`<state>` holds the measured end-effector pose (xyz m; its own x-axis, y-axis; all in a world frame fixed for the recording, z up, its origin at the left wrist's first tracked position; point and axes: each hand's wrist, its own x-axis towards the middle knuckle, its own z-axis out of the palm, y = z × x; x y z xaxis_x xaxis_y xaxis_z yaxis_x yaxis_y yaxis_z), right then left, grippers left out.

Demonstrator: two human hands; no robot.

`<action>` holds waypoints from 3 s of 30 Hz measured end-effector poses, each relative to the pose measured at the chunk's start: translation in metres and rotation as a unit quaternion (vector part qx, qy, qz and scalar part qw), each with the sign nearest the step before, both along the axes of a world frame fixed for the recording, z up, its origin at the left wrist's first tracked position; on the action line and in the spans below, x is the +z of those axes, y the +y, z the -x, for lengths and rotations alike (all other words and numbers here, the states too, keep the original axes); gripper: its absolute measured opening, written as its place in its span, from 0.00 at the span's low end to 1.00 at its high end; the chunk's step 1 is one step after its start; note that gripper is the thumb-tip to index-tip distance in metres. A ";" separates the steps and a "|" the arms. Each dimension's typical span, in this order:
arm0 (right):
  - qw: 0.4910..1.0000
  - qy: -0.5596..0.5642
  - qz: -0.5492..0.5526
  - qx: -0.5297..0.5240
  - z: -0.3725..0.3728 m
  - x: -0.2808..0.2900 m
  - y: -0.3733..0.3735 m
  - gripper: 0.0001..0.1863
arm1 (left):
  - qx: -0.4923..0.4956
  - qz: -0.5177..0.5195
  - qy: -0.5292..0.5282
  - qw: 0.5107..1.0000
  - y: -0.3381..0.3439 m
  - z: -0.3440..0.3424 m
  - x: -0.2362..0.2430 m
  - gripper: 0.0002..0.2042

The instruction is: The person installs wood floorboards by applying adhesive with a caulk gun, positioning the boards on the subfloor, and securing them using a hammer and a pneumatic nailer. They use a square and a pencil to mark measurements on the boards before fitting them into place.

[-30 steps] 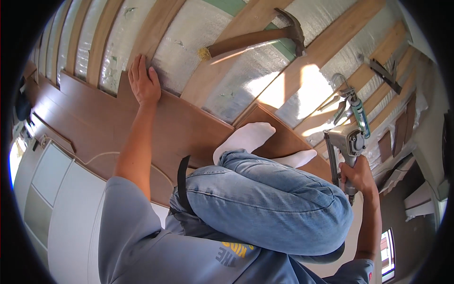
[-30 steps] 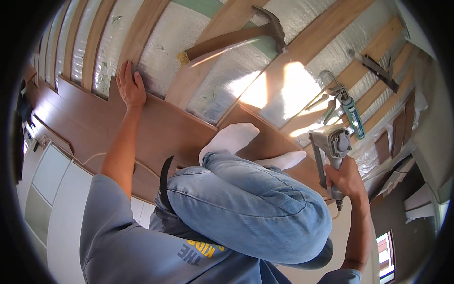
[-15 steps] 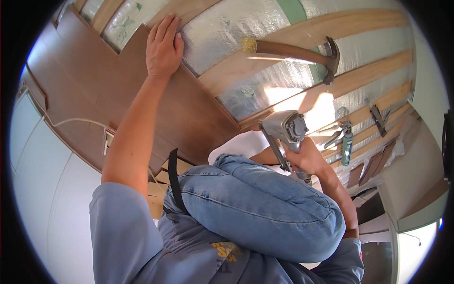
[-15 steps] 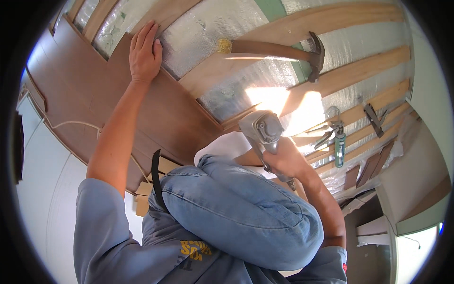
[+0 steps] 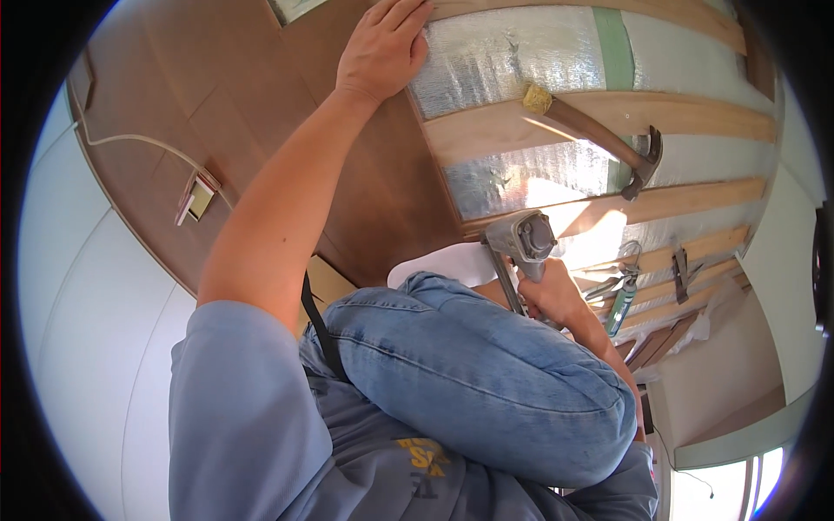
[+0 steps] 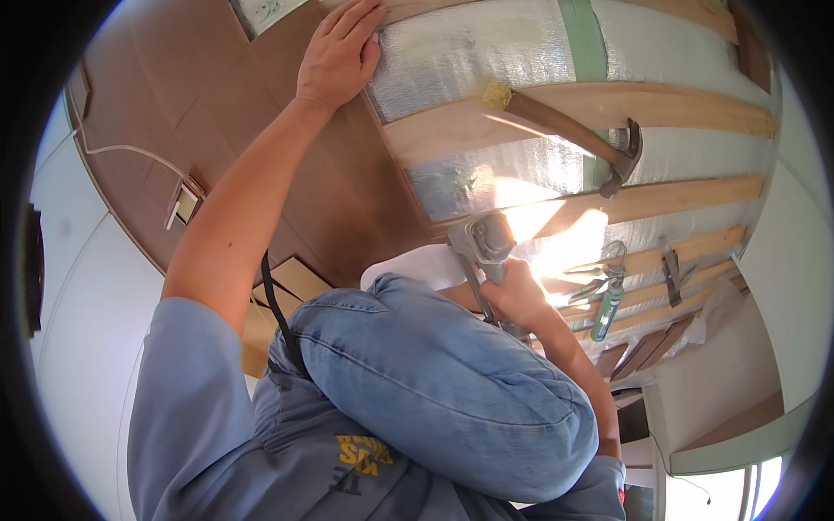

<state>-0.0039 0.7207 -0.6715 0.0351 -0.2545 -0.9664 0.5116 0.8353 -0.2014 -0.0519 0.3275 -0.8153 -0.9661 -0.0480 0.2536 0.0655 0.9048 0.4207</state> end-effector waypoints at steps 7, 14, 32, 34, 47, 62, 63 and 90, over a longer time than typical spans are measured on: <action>0.985 0.164 0.050 0.037 -0.014 0.007 -0.024 0.15 | -0.005 0.011 -0.002 1.000 -0.001 0.001 -0.003 0.22; 0.994 0.096 -0.037 0.019 0.010 0.031 -0.043 0.16 | -0.002 -0.002 0.001 1.000 -0.001 0.000 -0.003 0.21; 0.993 0.082 -0.089 0.008 0.019 0.027 -0.014 0.17 | 0.007 0.015 0.001 1.000 -0.001 -0.002 -0.009 0.19; 0.988 0.119 -0.095 -0.018 0.020 0.039 -0.016 0.16 | 0.016 0.031 0.008 0.999 -0.001 -0.003 -0.013 0.19; 0.776 0.010 -0.064 -0.628 -0.042 0.032 0.077 0.22 | -0.020 0.073 -0.044 0.996 -0.001 0.000 -0.011 0.19; 0.729 -0.028 -0.040 -0.683 -0.065 0.034 0.057 0.10 | -0.055 0.098 -0.049 0.992 -0.001 0.003 -0.009 0.19; 0.725 -0.027 -0.038 -0.687 -0.064 0.034 0.057 0.10 | -0.046 0.100 -0.052 0.993 0.000 0.003 -0.009 0.19; 0.774 -0.014 -0.091 -0.626 -0.136 0.034 0.169 0.04 | -0.051 0.120 -0.062 0.990 0.001 0.001 -0.009 0.20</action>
